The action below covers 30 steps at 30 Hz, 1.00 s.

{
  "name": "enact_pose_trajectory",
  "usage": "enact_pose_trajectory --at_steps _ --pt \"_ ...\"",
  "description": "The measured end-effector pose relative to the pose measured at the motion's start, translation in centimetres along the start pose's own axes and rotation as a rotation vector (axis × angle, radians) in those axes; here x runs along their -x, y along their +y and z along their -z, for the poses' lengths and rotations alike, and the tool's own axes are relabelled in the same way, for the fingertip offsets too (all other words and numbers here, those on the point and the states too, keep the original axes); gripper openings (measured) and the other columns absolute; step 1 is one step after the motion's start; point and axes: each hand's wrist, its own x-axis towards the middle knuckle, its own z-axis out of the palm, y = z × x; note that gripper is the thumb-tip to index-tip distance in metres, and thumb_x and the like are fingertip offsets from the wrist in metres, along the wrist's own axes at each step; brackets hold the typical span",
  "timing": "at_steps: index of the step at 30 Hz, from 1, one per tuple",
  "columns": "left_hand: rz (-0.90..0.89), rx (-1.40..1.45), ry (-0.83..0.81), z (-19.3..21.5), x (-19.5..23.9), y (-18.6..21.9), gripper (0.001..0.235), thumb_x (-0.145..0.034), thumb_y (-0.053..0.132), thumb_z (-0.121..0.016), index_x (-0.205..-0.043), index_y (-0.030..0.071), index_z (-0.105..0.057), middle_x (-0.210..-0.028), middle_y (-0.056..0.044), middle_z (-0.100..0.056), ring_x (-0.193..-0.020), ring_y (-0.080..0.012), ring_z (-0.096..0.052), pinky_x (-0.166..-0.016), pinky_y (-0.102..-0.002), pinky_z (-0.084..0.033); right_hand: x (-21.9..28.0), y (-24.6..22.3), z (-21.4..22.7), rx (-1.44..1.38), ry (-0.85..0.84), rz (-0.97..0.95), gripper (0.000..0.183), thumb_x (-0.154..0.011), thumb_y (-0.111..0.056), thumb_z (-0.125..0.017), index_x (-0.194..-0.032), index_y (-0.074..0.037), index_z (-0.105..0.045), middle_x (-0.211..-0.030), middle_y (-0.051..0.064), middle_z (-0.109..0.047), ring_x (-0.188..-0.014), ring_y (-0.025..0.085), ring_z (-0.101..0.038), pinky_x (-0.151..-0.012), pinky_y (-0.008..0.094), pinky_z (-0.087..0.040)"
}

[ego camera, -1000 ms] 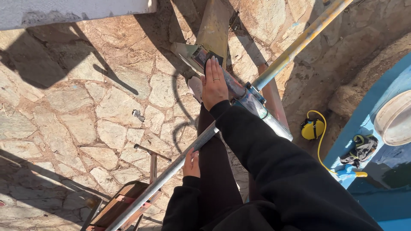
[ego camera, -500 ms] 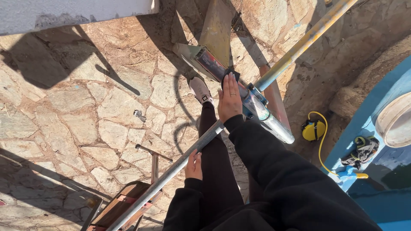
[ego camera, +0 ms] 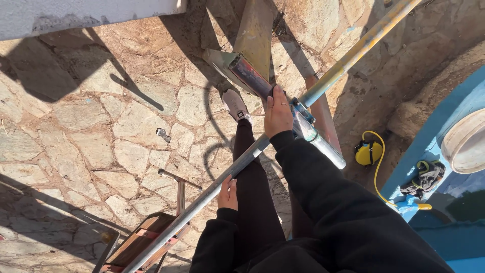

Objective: Sanding a metal frame manually using a sanding block and water

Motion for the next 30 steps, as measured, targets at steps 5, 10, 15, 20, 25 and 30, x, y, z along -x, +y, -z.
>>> enact_pose_trajectory --at_steps 5,10,15,20,25,30 --pt "-0.046 -0.037 0.002 0.0 -0.5 1.6 0.05 -0.114 0.04 -0.037 -0.157 0.017 -0.042 -0.142 -0.007 -0.065 -0.125 -0.0306 -0.067 -0.109 -0.054 -0.054 -7.8 -5.4 -2.6 -0.027 -0.091 -0.137 0.063 -0.115 -0.048 -0.024 -0.151 -0.003 -0.048 -0.147 0.024 -0.057 -0.135 0.039 -0.058 -0.111 0.048 -0.049" --pt "-0.06 -0.05 0.011 -1.0 0.3 1.4 0.049 -0.114 0.039 -0.038 -0.157 0.016 -0.043 -0.141 -0.007 -0.067 -0.123 -0.0336 -0.068 -0.108 -0.056 -0.054 -4.0 -6.9 0.0 -0.114 -0.061 0.063 0.052 -0.118 -0.034 -0.033 -0.157 -0.001 -0.041 -0.157 0.027 -0.046 -0.146 0.043 -0.045 -0.121 0.049 -0.041" --pt "-0.069 -0.068 0.01 -0.7 0.3 1.7 0.048 -0.114 0.041 -0.037 -0.156 0.019 -0.044 -0.141 -0.005 -0.067 -0.123 -0.0311 -0.068 -0.108 -0.055 -0.054 -4.0 -0.8 -2.1 0.033 -0.091 -0.122 0.06 -0.116 -0.046 -0.027 -0.155 -0.003 -0.045 -0.151 0.024 -0.054 -0.138 0.041 -0.054 -0.111 0.052 -0.048" --pt "-0.057 -0.072 0.012 -1.0 -0.2 0.8 0.049 -0.114 0.042 -0.037 -0.156 0.019 -0.043 -0.141 -0.005 -0.066 -0.123 -0.0318 -0.067 -0.109 -0.056 -0.053 -7.1 -8.7 -2.6 -0.102 -0.029 -0.016 0.056 -0.117 -0.04 -0.03 -0.153 -0.001 -0.046 -0.151 0.026 -0.053 -0.142 0.04 -0.051 -0.117 0.048 -0.044" --pt "-0.05 -0.101 -0.023 -0.6 0.6 1.8 0.049 -0.113 0.043 -0.037 -0.156 0.019 -0.044 -0.141 -0.005 -0.067 -0.124 -0.032 -0.067 -0.109 -0.055 -0.054 -2.7 -4.6 0.1 -0.041 -0.066 0.06 0.051 -0.118 -0.031 -0.034 -0.158 -0.001 -0.041 -0.158 0.026 -0.044 -0.146 0.041 -0.044 -0.12 0.048 -0.04" --pt "-0.018 -0.077 -0.014 -0.5 0.3 1.8 0.049 -0.113 0.043 -0.036 -0.156 0.019 -0.043 -0.142 -0.005 -0.066 -0.125 -0.031 -0.067 -0.111 -0.056 -0.053 -8.2 -5.6 -4.4 -0.092 -0.093 -0.084 0.061 -0.117 -0.044 -0.023 -0.153 0.0 -0.045 -0.151 0.025 -0.053 -0.143 0.037 -0.05 -0.116 0.047 -0.046"
